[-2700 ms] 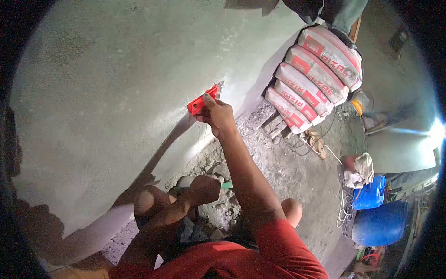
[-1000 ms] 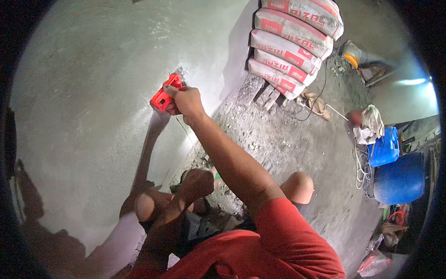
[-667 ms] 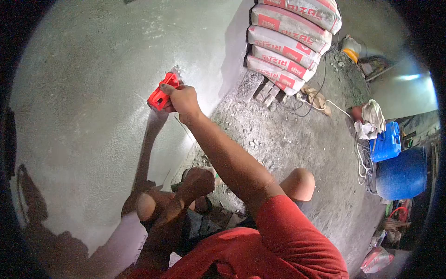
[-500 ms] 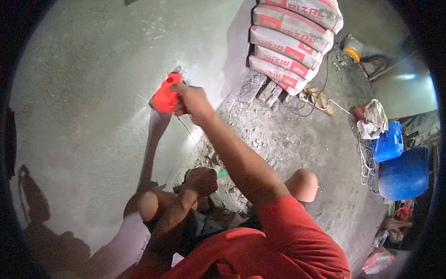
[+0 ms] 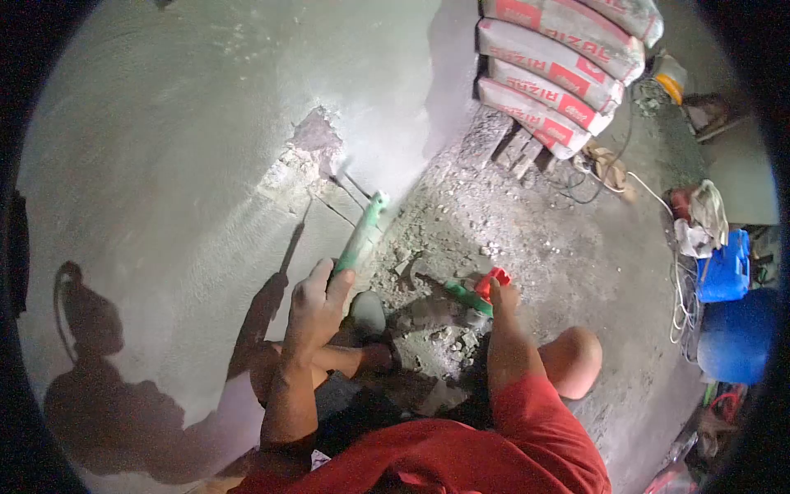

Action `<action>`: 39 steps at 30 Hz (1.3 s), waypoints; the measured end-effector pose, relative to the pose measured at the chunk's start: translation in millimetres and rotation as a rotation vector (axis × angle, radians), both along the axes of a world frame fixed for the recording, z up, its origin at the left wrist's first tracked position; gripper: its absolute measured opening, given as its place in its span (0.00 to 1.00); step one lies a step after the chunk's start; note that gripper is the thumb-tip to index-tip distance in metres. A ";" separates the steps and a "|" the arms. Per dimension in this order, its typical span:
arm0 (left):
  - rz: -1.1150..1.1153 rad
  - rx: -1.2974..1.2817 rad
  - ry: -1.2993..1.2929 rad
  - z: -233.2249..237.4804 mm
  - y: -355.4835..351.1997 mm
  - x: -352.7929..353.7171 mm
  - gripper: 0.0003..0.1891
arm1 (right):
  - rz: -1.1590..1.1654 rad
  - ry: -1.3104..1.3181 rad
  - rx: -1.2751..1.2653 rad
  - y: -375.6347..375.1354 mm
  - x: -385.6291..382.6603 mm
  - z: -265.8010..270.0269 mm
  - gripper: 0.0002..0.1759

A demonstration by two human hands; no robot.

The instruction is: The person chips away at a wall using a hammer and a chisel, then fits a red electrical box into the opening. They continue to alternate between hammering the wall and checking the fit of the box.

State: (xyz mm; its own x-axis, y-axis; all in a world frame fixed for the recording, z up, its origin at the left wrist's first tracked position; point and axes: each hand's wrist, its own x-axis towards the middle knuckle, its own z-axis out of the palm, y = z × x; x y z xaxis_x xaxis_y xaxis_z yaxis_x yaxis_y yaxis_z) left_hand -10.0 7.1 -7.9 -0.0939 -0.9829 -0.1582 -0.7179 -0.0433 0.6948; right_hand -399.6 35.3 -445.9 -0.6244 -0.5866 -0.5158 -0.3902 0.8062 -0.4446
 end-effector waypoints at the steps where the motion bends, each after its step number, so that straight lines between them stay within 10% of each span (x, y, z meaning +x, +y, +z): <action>1: 0.056 -0.074 0.068 3.4 -3.1 -3.8 0.19 | 0.012 -0.021 0.010 1.2 16.2 20.4 0.38; 3: 0.108 -0.124 0.110 -0.2 -6.8 -5.1 0.18 | 0.165 0.326 -0.201 16.5 58.8 79.1 0.36; 11: 0.336 -0.061 0.175 -11.3 -31.2 -5.3 0.15 | 0.809 0.542 -0.107 26.7 88.1 28.7 0.37; 21: 0.435 0.210 0.747 -0.1 -12.8 -26.2 0.19 | 0.543 0.149 -0.117 45.6 82.5 30.2 0.46; 25: 0.312 0.244 0.451 -25.9 15.1 -31.0 0.15 | 0.623 0.153 -0.381 57.0 83.2 23.6 0.43; 31: 0.300 0.069 0.316 -5.4 -9.0 -19.7 0.15 | 0.776 0.078 -0.060 25.6 109.0 75.7 0.23; 33: 0.353 0.091 0.433 -0.5 -13.2 -19.5 0.15 | 0.443 -0.524 0.105 20.0 115.8 98.0 0.26; 39: 0.306 0.062 0.392 2.9 -14.5 -17.2 0.15 | 0.186 -0.663 -0.339 33.0 143.8 223.2 0.22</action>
